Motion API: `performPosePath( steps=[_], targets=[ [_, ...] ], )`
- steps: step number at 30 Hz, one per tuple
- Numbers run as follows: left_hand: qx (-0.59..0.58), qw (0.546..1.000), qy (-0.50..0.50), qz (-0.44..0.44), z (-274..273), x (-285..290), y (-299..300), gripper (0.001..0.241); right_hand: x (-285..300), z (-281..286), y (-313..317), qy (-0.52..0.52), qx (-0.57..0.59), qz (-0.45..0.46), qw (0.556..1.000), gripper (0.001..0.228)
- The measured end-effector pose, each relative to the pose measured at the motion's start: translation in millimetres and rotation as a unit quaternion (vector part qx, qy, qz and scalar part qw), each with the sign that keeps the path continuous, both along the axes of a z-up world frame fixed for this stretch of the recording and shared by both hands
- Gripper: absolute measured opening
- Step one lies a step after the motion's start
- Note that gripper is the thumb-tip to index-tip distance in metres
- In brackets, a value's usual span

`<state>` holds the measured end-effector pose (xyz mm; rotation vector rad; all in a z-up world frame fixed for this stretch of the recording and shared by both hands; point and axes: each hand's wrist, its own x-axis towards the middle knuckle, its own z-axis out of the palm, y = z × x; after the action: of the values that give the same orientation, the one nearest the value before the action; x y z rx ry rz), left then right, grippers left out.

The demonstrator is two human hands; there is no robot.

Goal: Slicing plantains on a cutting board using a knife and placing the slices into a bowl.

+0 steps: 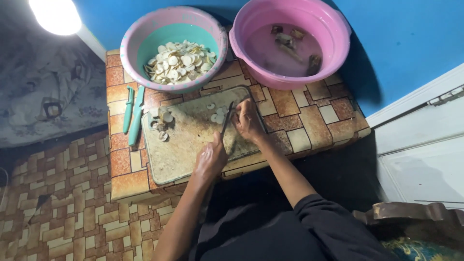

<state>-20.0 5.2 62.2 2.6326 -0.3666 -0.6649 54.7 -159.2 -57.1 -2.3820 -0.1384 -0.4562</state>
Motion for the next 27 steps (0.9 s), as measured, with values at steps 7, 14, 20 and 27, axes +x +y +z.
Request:
performPosePath(
  steps=[7, 14, 20, 27],
  targets=[
    [0.028, 0.997, -0.069, -0.027, -50.0, -9.9, 13.8, 0.022, 2.7, -6.4, -2.1, 0.006, -0.044, -0.019, 0.999, 0.027],
    [0.075, 0.991, -0.091, -0.070, -49.3, 10.8, 1.9, 0.021, 2.1, 4.4, 1.3, -0.007, 0.003, 0.013, 1.000, 0.020],
    [0.057, 0.993, -0.083, -0.052, -59.6, 30.9, -13.8, 0.021, 4.1, 2.9, 0.9, -0.033, -0.016, -0.003, 0.999, 0.016],
    [0.023, 0.999, -0.040, -0.007, -7.0, 17.4, -30.5, 0.023, 2.0, -12.0, 0.8, -0.048, -0.021, 0.031, 0.998, 0.021]
  ],
)
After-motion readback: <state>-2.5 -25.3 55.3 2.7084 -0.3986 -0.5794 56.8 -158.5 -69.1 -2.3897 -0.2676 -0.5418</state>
